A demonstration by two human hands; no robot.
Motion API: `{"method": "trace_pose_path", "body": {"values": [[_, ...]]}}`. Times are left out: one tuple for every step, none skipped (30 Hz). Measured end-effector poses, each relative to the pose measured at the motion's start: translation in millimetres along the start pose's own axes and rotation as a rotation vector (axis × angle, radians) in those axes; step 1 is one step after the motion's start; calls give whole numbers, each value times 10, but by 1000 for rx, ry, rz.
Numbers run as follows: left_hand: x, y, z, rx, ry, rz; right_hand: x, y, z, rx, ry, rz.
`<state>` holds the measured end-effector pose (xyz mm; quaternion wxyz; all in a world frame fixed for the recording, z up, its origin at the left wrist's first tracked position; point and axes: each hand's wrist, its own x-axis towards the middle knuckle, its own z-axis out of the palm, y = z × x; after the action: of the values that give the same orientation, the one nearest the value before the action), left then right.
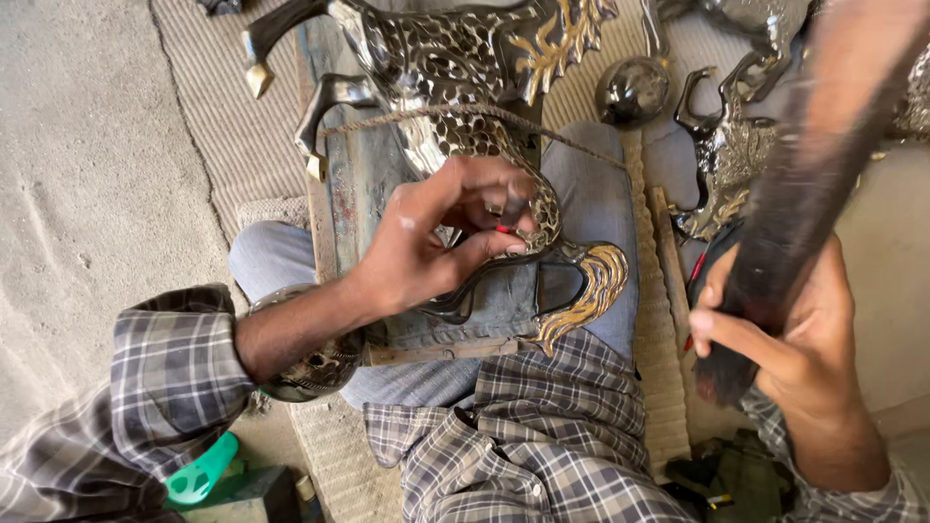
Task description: The person uses a chisel and hammer to engrave decorative patterns into a metal horse figurine. They repeatedly tap the chisel along the horse's body and tail, adjusting the chisel position as needed.
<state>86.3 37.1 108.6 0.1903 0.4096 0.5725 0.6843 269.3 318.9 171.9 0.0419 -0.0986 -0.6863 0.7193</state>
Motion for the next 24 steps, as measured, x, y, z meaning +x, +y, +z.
{"method": "trace_pose_path", "body": {"values": [[-9, -6, 5, 43, -23, 50, -16, 61, -63, -160, 15, -22], [-14, -18, 6, 88, -45, 101, -29, 127, -125, -269, 23, -51], [-16, -34, 4, 156, -56, 124, -38, 191, -187, -378, 34, -79], [-11, -51, -7, 225, -70, 151, -45, 249, -242, -435, 43, -115], [-5, -64, -15, 292, -81, 179, -61, 284, -290, -483, 44, -143], [2, -73, -31, 244, -95, 175, -62, 308, -332, -530, 46, -172], [17, -81, -51, 194, -110, 173, -65, 312, -362, -567, 45, -194], [29, -86, -69, 145, -125, 173, -45, 304, -393, -630, 25, -238], [35, -82, -83, 165, -140, 155, -31, 281, -406, -693, 7, -283], [43, -84, -99, 183, -153, 139, 3, 252, -417, -783, -31, -348], [47, -85, -111, 203, -166, 124, 27, 217, -414, -864, -52, -404], [50, -91, -118, 145, -166, 141, 57, 178, -406, -944, -70, -462], [60, -107, -126, 88, -167, 159, 79, 144, -386, -1015, -68, -511], [58, -118, -127, 25, -168, 173, 108, 115, -364, -1073, -77, -551], [46, -128, -127, 51, -167, 182, 127, 90, -339, -1130, -83, -593], [44, -142, -136, 79, -169, 195, 164, 67, -323, -1174, -94, -637], [35, -148, -138, 106, -169, 205, 187, 40, -308, -1219, -104, -661], [32, -159, -143, 158, -171, 200, 212, 18, -297, -1263, -113, -686], [30, -162, -150, 215, -172, 196, 234, -8, -290, -1307, -118, -700], [26, -162, -157, 272, -173, 193, 246, -31, -282, -1322, -127, -712], [20, -154, -163, 305, -171, 180, 260, -51, -275, -1338, -136, -725], [14, -146, -165, 335, -170, 167, 254, -84, -273, -1328, -145, -708], [16, -140, -170, 367, -171, 156, 249, -104, -262, -1317, -154, -680], [18, -134, -167, 283, -169, 170, 234, -131, -255, -1284, -154, -620]]}}
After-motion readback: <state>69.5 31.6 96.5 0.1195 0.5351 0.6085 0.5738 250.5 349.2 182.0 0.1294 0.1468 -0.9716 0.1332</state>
